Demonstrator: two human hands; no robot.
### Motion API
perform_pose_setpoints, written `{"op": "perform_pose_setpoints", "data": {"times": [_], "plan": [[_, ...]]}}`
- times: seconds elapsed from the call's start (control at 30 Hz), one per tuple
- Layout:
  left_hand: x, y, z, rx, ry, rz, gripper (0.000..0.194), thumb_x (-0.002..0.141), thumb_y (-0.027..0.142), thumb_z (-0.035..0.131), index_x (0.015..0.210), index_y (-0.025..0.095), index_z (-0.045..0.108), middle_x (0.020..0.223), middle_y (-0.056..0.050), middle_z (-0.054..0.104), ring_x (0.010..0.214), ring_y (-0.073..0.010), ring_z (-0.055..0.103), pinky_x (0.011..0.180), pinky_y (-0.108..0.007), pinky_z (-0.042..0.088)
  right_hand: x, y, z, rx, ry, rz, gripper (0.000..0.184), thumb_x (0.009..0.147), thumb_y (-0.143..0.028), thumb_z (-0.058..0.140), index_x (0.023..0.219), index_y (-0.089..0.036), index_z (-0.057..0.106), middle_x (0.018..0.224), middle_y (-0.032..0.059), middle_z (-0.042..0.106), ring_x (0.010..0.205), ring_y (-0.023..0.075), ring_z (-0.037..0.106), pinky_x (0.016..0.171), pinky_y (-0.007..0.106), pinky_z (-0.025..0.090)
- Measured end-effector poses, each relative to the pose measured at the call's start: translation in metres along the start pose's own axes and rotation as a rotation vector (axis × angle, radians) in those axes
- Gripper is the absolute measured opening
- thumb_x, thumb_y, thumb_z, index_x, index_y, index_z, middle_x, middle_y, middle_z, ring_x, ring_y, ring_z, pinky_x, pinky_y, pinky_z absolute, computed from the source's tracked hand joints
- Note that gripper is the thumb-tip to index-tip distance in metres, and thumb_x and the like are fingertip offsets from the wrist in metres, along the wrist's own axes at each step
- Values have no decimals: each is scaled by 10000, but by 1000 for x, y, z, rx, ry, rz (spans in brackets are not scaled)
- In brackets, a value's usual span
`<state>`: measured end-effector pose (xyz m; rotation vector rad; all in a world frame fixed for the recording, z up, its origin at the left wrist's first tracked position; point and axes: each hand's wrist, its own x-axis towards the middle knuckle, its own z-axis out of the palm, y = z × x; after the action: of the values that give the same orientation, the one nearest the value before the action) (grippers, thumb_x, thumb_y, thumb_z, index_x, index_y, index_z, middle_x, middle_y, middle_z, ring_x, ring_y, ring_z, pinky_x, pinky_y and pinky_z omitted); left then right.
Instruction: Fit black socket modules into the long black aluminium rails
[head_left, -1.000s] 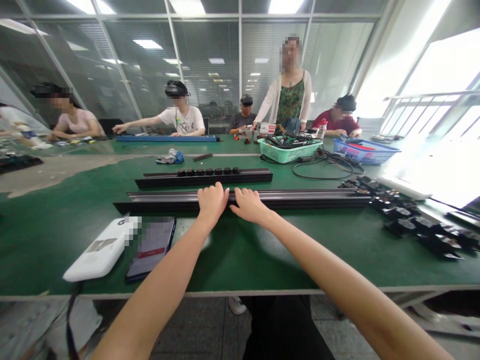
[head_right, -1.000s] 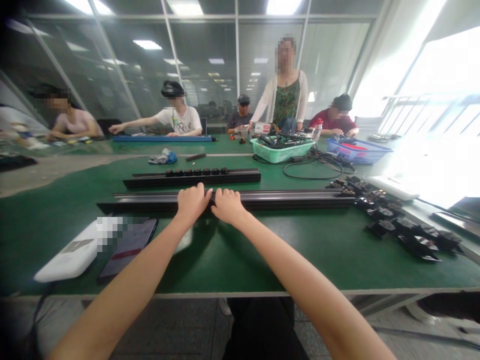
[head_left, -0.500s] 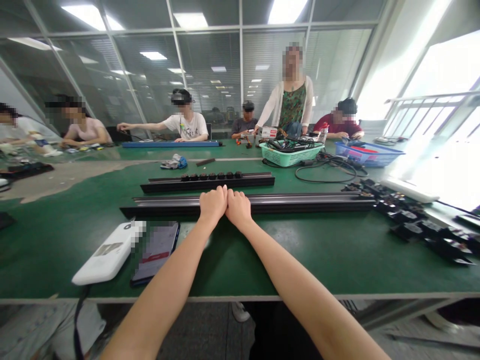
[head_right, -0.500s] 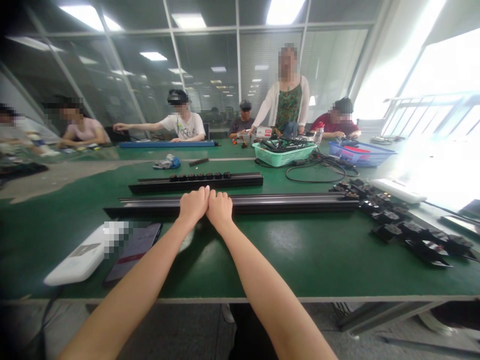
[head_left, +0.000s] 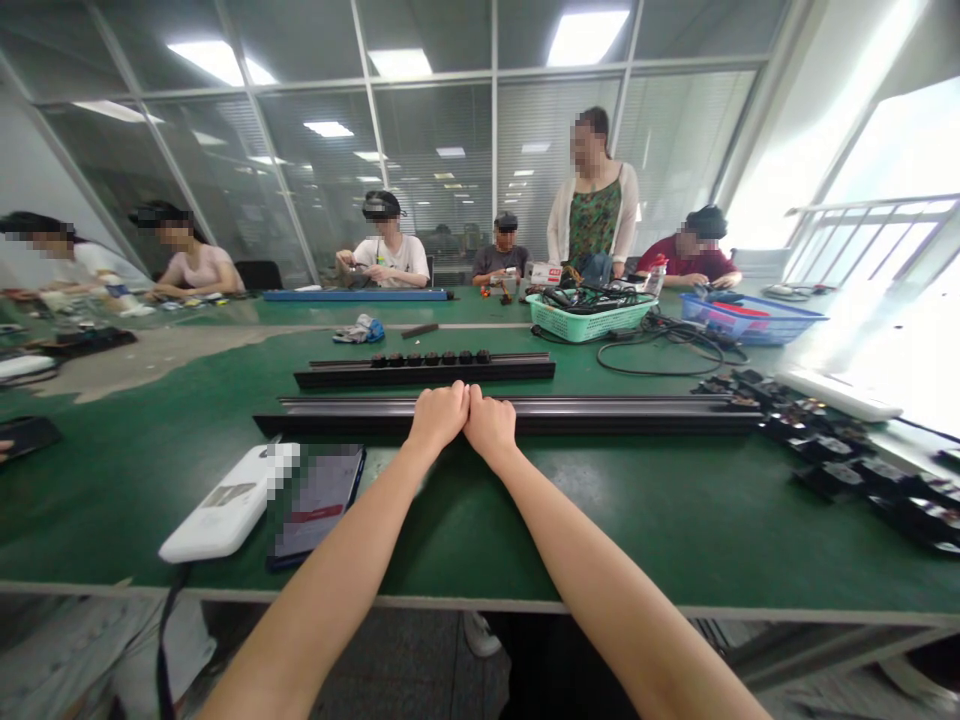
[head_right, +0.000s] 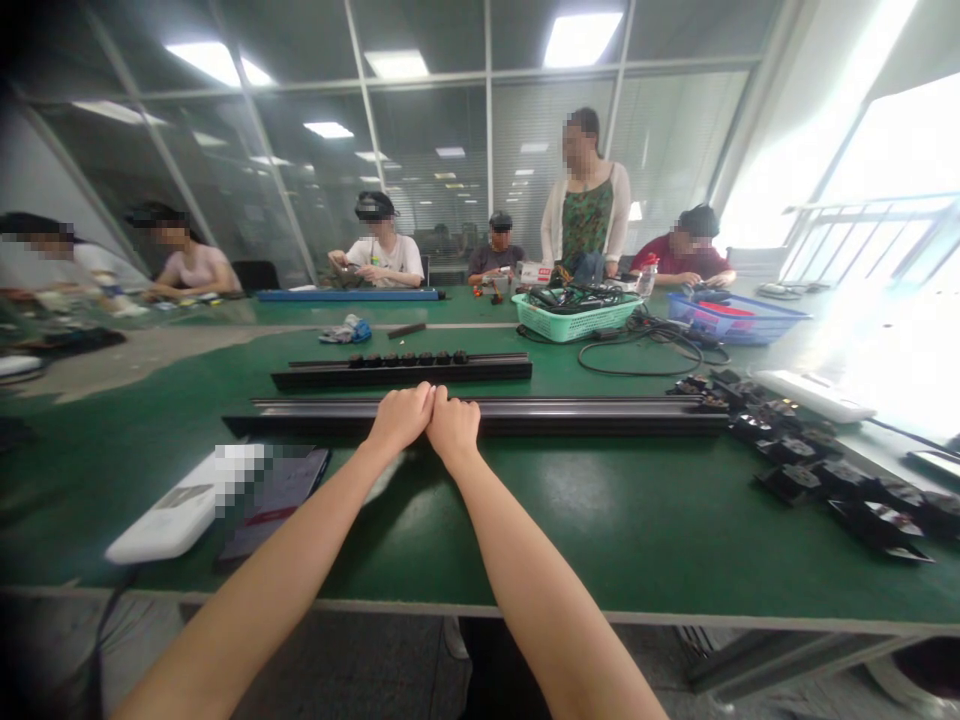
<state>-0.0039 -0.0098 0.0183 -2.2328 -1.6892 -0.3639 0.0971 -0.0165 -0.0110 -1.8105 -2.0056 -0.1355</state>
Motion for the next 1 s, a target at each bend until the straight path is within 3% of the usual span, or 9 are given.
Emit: {"op": "perform_pose_setpoints", "data": {"times": [0.3, 0.57, 1.0], "plan": [[2, -11, 7, 0, 84, 77, 395, 1068, 302, 284, 973, 169, 643, 964, -124, 755, 907, -272, 719, 775, -363, 451, -5, 6, -6, 40, 84, 77, 363, 1038, -452, 380, 1088, -185, 621, 1073, 144, 726, 1028, 283, 678, 972, 433, 358], [2, -8, 8, -2, 79, 151, 376, 1075, 275, 288, 957, 169, 629, 946, -117, 743, 914, -255, 705, 761, -347, 430, -4, 14, -8, 103, 35, 54, 328, 1032, -426, 399, 1047, -199, 636, 1016, 90, 752, 976, 238, 693, 949, 382, 348], [-3, 2, 13, -71, 139, 215, 361, 1058, 269, 295, 948, 179, 627, 942, -104, 748, 942, -257, 688, 832, -409, 359, 1, 27, -9, 63, 15, 71, 288, 1019, -372, 408, 1085, -192, 623, 1041, 113, 746, 1002, 250, 690, 951, 407, 338]]}}
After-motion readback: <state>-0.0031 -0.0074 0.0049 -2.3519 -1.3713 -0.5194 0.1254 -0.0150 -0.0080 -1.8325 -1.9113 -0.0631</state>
